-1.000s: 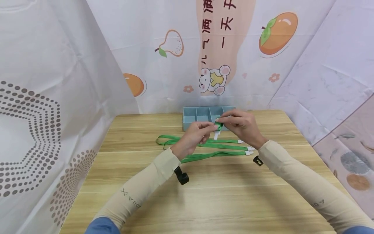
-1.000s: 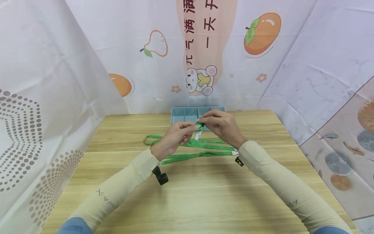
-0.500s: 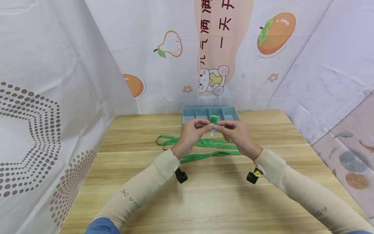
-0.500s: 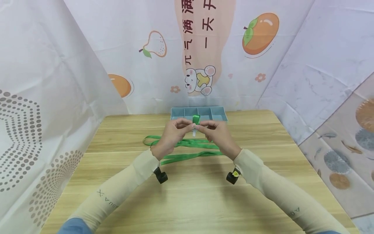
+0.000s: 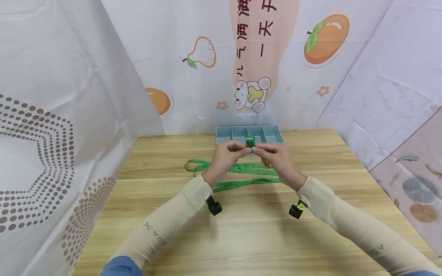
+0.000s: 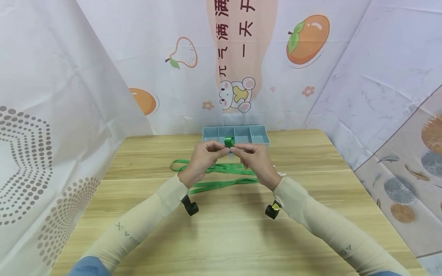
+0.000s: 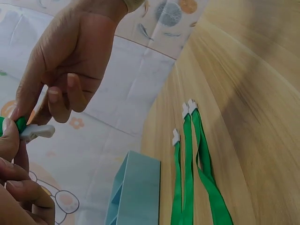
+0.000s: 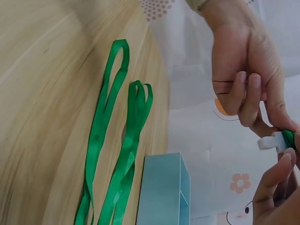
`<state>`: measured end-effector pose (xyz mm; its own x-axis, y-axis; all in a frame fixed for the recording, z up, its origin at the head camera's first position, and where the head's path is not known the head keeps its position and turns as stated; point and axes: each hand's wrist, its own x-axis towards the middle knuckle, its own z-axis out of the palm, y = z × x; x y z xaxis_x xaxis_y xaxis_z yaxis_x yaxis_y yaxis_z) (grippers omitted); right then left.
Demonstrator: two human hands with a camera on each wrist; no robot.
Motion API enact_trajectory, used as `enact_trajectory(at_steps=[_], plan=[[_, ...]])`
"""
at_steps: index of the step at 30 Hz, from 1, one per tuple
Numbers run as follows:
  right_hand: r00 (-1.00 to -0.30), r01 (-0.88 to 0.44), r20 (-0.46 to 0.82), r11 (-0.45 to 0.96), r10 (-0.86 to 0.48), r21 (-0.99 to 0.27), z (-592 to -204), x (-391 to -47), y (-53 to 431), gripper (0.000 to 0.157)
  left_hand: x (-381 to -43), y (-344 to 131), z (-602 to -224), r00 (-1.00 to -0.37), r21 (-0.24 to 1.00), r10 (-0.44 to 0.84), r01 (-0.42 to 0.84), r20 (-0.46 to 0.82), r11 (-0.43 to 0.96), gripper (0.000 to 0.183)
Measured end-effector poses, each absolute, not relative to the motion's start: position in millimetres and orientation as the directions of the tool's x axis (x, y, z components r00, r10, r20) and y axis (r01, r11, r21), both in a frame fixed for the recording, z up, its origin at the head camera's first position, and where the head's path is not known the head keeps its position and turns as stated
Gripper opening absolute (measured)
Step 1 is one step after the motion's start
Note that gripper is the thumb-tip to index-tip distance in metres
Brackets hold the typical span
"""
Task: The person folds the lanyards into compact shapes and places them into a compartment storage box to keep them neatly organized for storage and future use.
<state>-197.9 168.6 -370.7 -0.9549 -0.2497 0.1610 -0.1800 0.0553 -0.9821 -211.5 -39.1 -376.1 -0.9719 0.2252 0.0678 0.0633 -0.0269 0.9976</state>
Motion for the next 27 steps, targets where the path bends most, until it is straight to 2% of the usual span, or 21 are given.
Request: enact_trajectory(at_steps=[5, 11, 15, 19, 27], plan=[[-0.951, -0.196, 0.163, 0.106, -0.261, -0.975, -373.3, -195.6, 166.1, 0.029, -213.8, -42.1, -379.8, -0.971, 0.998, 0.23, 0.069, 0.067, 0.002, 0.013], [-0.967, -0.172, 0.123, 0.212, -0.223, -0.962, -376.5, -197.7, 166.2, 0.03, -224.9, -52.1, -389.6, -0.942, 0.987, 0.327, 0.115, 0.071, 0.117, 0.02], [-0.969, -0.185, 0.128, 0.274, -0.213, -0.944, -380.0, -200.7, 170.3, 0.029, -244.5, -67.2, -401.0, -0.928, 0.968, 0.36, 0.174, 0.1, 0.182, 0.028], [-0.968, -0.205, 0.148, 0.291, -0.205, -0.934, -383.0, -202.0, 175.8, 0.029, -265.1, -87.3, -411.5, -0.945, 0.96, 0.308, 0.183, 0.112, 0.211, 0.036], [-0.947, -0.297, 0.233, 0.325, -0.221, -0.898, -389.3, -204.6, 182.5, 0.021, -287.0, -118.1, -427.3, -0.985, 0.912, 0.146, 0.141, 0.09, 0.384, 0.034]])
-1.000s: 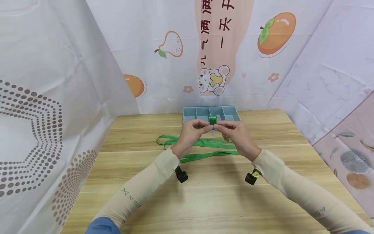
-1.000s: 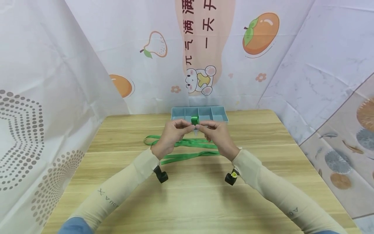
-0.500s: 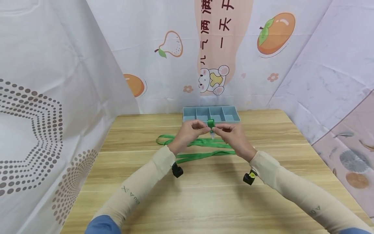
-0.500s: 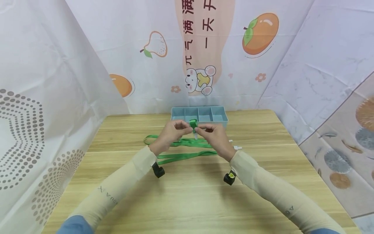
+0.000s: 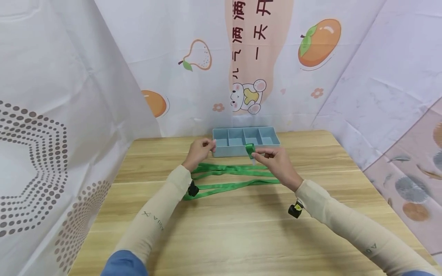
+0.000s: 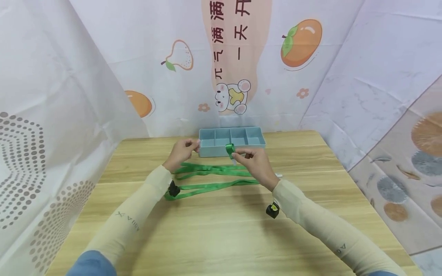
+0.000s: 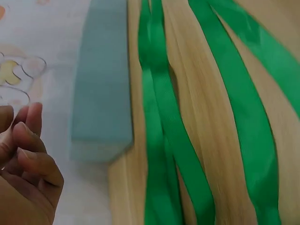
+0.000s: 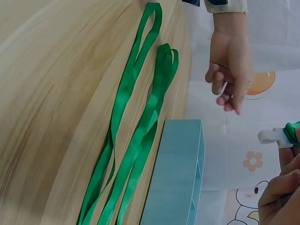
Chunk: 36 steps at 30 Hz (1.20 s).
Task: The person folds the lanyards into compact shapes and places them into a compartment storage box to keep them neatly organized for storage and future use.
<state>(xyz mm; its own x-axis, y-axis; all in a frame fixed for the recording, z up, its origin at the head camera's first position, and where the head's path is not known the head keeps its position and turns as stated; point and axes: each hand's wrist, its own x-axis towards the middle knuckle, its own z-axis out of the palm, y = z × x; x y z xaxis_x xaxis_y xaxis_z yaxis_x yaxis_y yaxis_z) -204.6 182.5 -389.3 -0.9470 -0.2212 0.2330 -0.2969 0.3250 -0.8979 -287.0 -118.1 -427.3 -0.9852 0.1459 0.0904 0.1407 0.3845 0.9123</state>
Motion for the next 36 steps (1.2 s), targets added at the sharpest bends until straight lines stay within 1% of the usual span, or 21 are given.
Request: enact_trajectory(at_steps=[6, 11, 17, 23, 28, 36], plan=[[-0.942, -0.319, 0.253, 0.353, -0.222, -0.879, -393.1, -205.4, 181.4, 0.022, -297.7, -125.1, -441.0, -0.992, 0.884, 0.106, 0.107, 0.066, 0.455, 0.035], [-0.933, -0.344, 0.268, 0.377, -0.239, -0.86, -397.5, -205.4, 183.1, 0.023, -305.5, -122.0, -450.7, -0.995, 0.875, 0.096, 0.082, 0.041, 0.476, 0.039], [-0.915, -0.391, 0.307, 0.394, -0.26, -0.832, -400.2, -204.2, 184.9, 0.018, -312.1, -120.9, -458.6, -0.996, 0.903, 0.085, 0.029, -0.008, 0.429, 0.039], [-0.91, -0.407, 0.32, 0.419, -0.265, -0.812, -403.6, -204.8, 186.9, 0.015, -319.1, -121.0, -465.2, -0.993, 0.92, 0.098, -0.023, -0.066, 0.391, 0.039], [-0.911, -0.405, 0.317, 0.421, -0.265, -0.812, -405.0, -205.0, 186.1, 0.016, -323.3, -120.2, -467.3, -0.991, 0.923, 0.095, -0.049, -0.092, 0.382, 0.037], [-0.919, -0.385, 0.294, 0.438, -0.262, -0.812, -408.4, -207.4, 187.3, 0.019, -324.0, -118.4, -465.7, -0.986, 0.946, 0.101, -0.095, -0.132, 0.309, 0.037]])
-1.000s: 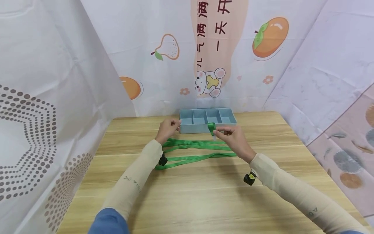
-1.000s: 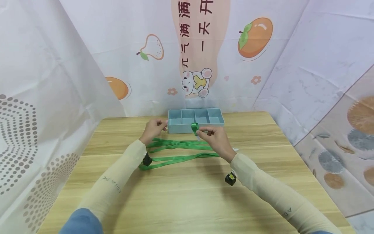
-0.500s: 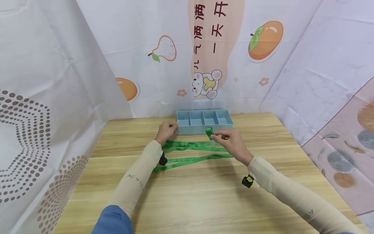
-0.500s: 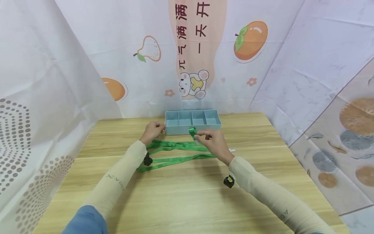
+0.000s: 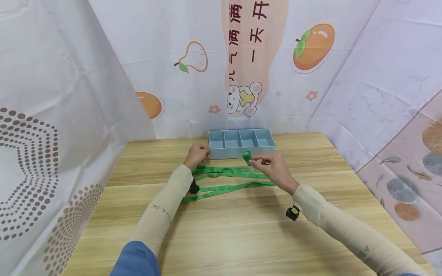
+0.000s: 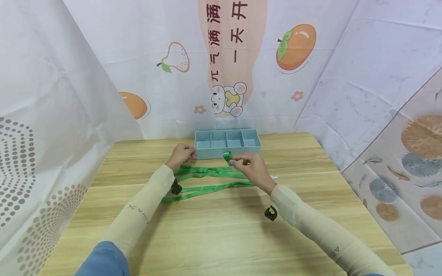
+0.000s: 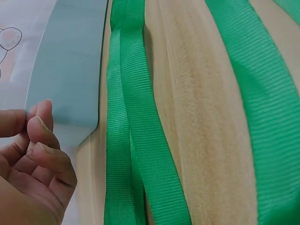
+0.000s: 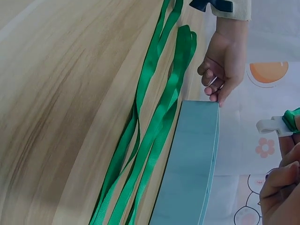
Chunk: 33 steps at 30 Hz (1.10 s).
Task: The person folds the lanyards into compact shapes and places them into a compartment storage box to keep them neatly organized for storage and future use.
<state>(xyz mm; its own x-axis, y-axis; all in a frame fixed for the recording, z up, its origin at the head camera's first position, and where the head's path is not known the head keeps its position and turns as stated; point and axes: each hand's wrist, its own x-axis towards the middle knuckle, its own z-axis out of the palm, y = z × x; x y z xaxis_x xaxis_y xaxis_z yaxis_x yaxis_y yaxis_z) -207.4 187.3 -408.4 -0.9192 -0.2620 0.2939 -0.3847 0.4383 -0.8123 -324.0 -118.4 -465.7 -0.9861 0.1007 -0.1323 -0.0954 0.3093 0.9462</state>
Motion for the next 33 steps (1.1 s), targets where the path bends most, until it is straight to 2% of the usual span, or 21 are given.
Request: enact_trajectory(at_steps=[14, 21, 28, 33], plan=[[-0.941, -0.33, 0.237, 0.504, -0.24, -0.798, -402.0, -225.0, 199.6, 0.032, -320.0, -117.9, -468.6, -0.983, 0.953, 0.115, -0.107, -0.145, 0.283, 0.036], [-0.931, -0.365, 0.308, 0.536, -0.196, -0.762, -399.7, -246.4, 201.7, 0.026, -317.2, -122.6, -471.4, -0.979, 0.953, 0.125, -0.12, -0.16, 0.278, 0.038], [-0.947, -0.318, 0.278, 0.59, -0.16, -0.743, -401.0, -265.8, 208.1, 0.032, -322.4, -123.9, -471.5, -0.98, 0.96, 0.092, -0.148, -0.174, 0.239, 0.033], [-0.944, -0.322, 0.294, 0.607, -0.15, -0.726, -400.2, -281.3, 212.7, 0.029, -325.0, -123.8, -467.6, -0.984, 0.965, 0.089, -0.131, -0.155, 0.228, 0.032]])
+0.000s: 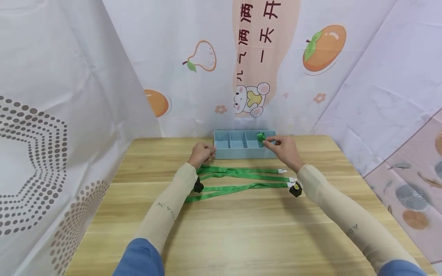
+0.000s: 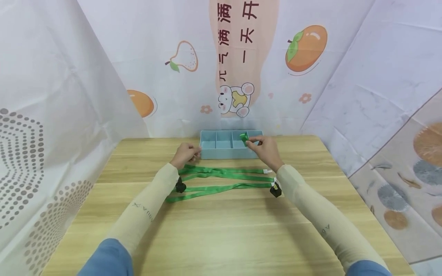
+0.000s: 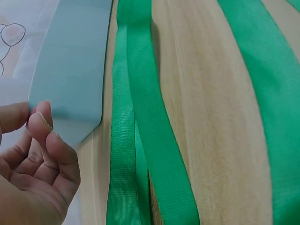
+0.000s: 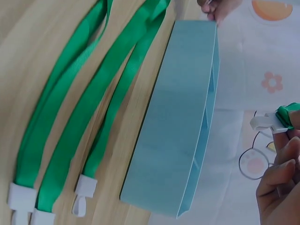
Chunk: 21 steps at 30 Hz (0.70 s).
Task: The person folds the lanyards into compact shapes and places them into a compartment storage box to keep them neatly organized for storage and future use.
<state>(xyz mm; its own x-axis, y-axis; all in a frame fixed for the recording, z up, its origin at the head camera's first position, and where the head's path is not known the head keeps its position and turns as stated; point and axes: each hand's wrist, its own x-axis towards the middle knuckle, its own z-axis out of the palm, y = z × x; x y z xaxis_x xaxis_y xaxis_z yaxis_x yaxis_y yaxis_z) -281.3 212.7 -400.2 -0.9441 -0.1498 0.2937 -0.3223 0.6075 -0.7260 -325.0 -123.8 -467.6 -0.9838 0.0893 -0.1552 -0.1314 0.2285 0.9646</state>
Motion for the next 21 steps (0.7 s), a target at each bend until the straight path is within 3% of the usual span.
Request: enact_trajectory(at_steps=[10, 21], plan=[[-0.936, -0.326, 0.328, 0.667, -0.128, -0.67, -403.1, -309.2, 218.1, 0.028, -321.8, -124.6, -465.1, -0.988, 0.958, 0.075, -0.114, -0.138, 0.264, 0.03], [-0.955, -0.24, 0.293, 0.682, -0.039, -0.69, -414.9, -331.8, 227.0, 0.028, -320.6, -122.9, -463.1, -0.992, 0.949, 0.086, -0.062, -0.093, 0.308, 0.029]])
